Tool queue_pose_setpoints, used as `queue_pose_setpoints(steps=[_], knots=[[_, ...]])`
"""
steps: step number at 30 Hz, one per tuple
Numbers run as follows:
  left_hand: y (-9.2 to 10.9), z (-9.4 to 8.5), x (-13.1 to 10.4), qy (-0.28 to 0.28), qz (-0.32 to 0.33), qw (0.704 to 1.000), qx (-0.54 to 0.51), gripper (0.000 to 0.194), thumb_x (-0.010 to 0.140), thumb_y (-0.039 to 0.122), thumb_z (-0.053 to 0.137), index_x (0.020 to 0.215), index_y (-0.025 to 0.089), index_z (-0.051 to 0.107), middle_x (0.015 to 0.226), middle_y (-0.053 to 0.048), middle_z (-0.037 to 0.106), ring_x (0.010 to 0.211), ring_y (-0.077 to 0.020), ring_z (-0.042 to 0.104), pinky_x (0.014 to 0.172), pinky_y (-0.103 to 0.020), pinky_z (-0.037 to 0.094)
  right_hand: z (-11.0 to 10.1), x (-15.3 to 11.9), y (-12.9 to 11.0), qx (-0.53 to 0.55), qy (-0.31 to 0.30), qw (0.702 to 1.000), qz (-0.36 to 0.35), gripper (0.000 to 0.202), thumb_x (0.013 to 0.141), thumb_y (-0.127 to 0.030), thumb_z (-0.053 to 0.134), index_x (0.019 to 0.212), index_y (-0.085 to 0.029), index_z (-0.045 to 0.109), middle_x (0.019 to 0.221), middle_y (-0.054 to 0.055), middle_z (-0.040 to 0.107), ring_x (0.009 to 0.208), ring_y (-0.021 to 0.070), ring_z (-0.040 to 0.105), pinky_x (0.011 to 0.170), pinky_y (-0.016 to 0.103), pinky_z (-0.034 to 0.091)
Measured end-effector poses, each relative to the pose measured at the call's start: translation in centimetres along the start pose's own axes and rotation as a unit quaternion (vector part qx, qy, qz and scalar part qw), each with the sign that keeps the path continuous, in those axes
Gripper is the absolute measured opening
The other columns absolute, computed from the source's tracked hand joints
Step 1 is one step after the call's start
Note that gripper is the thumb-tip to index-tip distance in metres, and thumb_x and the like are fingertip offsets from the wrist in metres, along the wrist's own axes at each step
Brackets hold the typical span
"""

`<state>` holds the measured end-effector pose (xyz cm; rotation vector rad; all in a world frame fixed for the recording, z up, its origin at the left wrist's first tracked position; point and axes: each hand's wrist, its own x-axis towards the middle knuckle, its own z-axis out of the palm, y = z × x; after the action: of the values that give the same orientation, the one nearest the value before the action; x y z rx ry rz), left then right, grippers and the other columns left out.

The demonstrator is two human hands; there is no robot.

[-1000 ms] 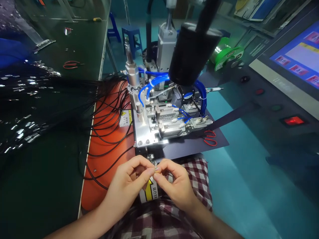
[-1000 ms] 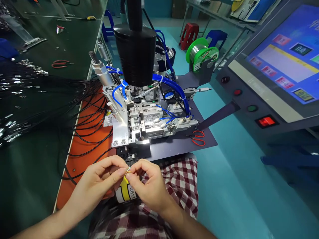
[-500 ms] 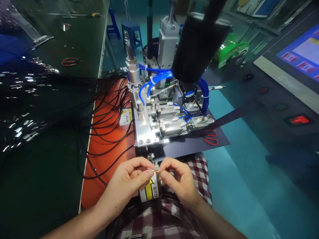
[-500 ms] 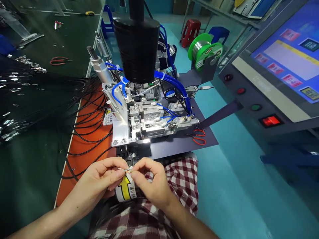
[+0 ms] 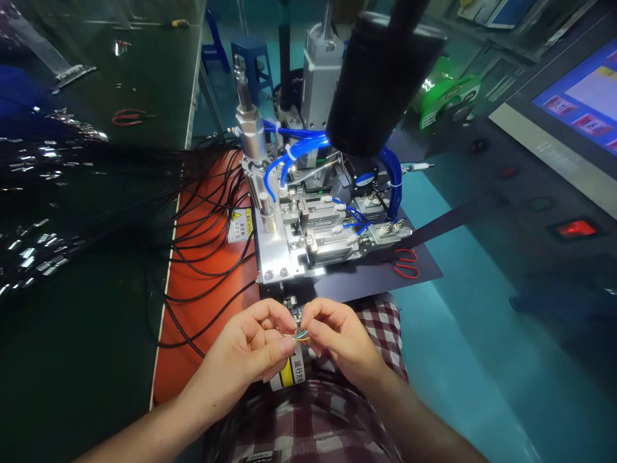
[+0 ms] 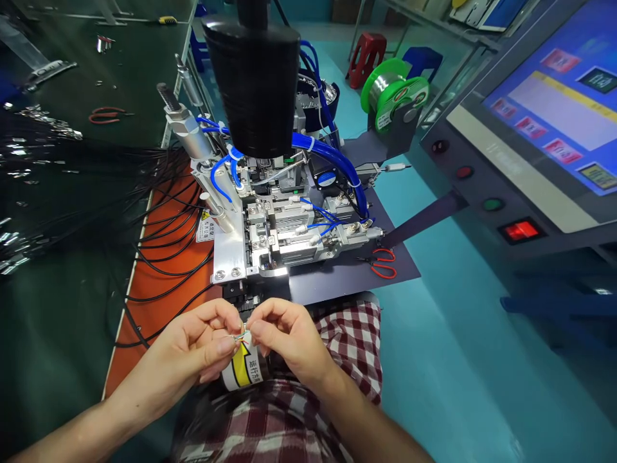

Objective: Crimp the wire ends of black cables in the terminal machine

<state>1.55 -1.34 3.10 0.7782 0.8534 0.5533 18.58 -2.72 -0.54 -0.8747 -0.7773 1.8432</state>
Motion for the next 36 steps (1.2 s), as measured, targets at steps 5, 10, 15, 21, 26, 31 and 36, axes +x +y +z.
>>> queue_pose_setpoints(steps=[5,10,15,21,26,31,36], knots=[[-0.14,-0.1,-0.05,-0.011,0.005,1.0,0.004,0.014,0.083,0.025,0.062,0.089,0.019,0.05,0.054,0.01,0.038,0.043,-0.001,0.031,0.043,-0.013,0.021,-0.11,0.07,0.23,0.01,-0.017,1.0,0.003,0.015,0.08,-0.029,0.067,0.076,-0.016,0.064,0.061,-0.003,0.054,0.047,0.0054,0.04,0.045,0.018,0.03],[-0.29,-0.16,0.18,-0.01,0.005,1.0,0.006,0.015,0.083,0.026,0.062,0.089,0.019,0.05,0.053,0.01,0.039,0.043,-0.001,0.032,0.043,-0.013,0.021,0.0,0.05,0.18,0.011,-0.019,1.0,0.0,0.014,0.081,-0.028,0.067,0.074,-0.016,0.064,0.059,-0.004,0.051,0.046,0.005,0.039,0.044,0.017,0.03],[-0.49,-0.33,0.25,-0.006,0.006,1.0,0.011,0.017,0.083,0.027,0.063,0.088,0.019,0.049,0.052,0.011,0.041,0.043,-0.0013,0.033,0.042,-0.012,0.023,-0.08,-0.08,0.26,0.013,-0.021,1.0,-0.003,0.015,0.082,-0.03,0.066,0.077,-0.016,0.065,0.059,-0.003,0.052,0.047,0.0054,0.039,0.045,0.018,0.03],[-0.62,-0.4,0.17,-0.003,0.005,1.0,0.022,0.017,0.083,0.028,0.063,0.088,0.019,0.049,0.049,0.011,0.039,0.042,-0.0011,0.032,0.042,-0.011,0.024,0.0,-0.08,0.32,0.019,-0.016,1.0,-0.006,0.017,0.083,-0.031,0.065,0.076,-0.015,0.064,0.058,-0.003,0.051,0.047,0.0054,0.038,0.045,0.018,0.029],[-0.66,-0.35,0.18,-0.01,0.007,1.0,0.005,0.018,0.082,0.028,0.063,0.088,0.019,0.048,0.051,0.011,0.04,0.042,-0.0012,0.033,0.042,-0.012,0.024,-0.01,-0.17,0.34,0.019,-0.015,1.0,-0.002,0.015,0.082,-0.03,0.066,0.077,-0.015,0.064,0.059,-0.003,0.051,0.048,0.0055,0.038,0.046,0.018,0.029],[-0.66,-0.4,0.28,-0.007,0.007,1.0,0.013,0.019,0.082,0.029,0.063,0.087,0.019,0.048,0.049,0.012,0.039,0.041,-0.0016,0.033,0.042,-0.013,0.024,-0.03,-0.15,0.41,0.023,-0.019,1.0,-0.008,0.017,0.083,-0.032,0.065,0.078,-0.016,0.065,0.059,-0.003,0.051,0.048,0.0056,0.038,0.046,0.018,0.029],[-0.51,-0.39,0.18,-0.019,0.003,1.0,0.019,0.02,0.082,0.031,0.063,0.087,0.019,0.048,0.051,0.011,0.041,0.041,-0.001,0.032,0.043,-0.013,0.022,0.08,-0.08,0.32,0.008,-0.019,1.0,-0.002,0.015,0.082,-0.029,0.065,0.076,-0.015,0.064,0.061,-0.003,0.051,0.049,0.0058,0.039,0.046,0.018,0.03]])
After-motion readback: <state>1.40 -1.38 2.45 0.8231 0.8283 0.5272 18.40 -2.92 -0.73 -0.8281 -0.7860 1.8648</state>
